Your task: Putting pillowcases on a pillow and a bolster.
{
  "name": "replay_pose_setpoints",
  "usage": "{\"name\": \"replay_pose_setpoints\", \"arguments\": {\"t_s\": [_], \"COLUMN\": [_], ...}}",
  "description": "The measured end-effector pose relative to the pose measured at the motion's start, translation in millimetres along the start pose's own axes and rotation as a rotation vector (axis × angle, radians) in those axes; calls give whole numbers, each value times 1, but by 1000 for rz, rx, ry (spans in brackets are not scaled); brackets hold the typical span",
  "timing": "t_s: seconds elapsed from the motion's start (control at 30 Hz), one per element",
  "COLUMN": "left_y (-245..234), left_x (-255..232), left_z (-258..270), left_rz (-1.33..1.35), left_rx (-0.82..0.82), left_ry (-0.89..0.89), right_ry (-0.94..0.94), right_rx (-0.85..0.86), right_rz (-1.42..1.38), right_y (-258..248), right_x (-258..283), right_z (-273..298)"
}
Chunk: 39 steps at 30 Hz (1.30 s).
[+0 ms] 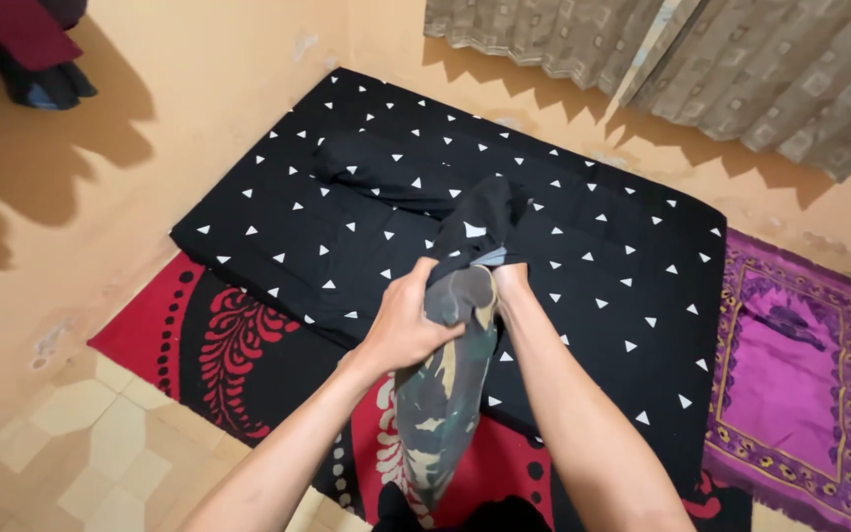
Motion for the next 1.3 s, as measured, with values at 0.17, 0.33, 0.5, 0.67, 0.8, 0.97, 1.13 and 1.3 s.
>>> {"name": "replay_pose_setpoints", "arguments": {"t_s": [0.17,0.33,0.5,0.67,0.8,0.97,1.13,1.3], "left_y": [2,-2,2,-3,-6,2,-5,8], "left_x": [-1,-20,1,-25,-19,20,-22,-13], "left_z": [-29,-49,-64,-55,-57,-74,-61,-56], "left_rz": [49,45,-17,6,74,-24,-237,-385], "left_rx": [-85,-124,-155,-115,-65,-24,34,111], "left_ry": [-62,-145,-295,-342,-326,-289,-113,-46], "right_ry": [25,-342,-278,-196,-267,-374,-366,-251], "right_rx": [18,271,445,424,227,244,335,310], "right_rz": [96,428,325,590,550,612,702,601], "right_y": [-2,-17,-39,-26,-23,-3,16,19], "right_x": [-9,75,150,93,80,66,96,112], "right_z": [-7,111,223,181,150,136,156,149]}}
Point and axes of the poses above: each hand's wrist, its own z-axis away from the middle knuckle, its own y-axis out of the palm, x = y × z, the point moved 5 cm from there along -z, towards the middle knuckle
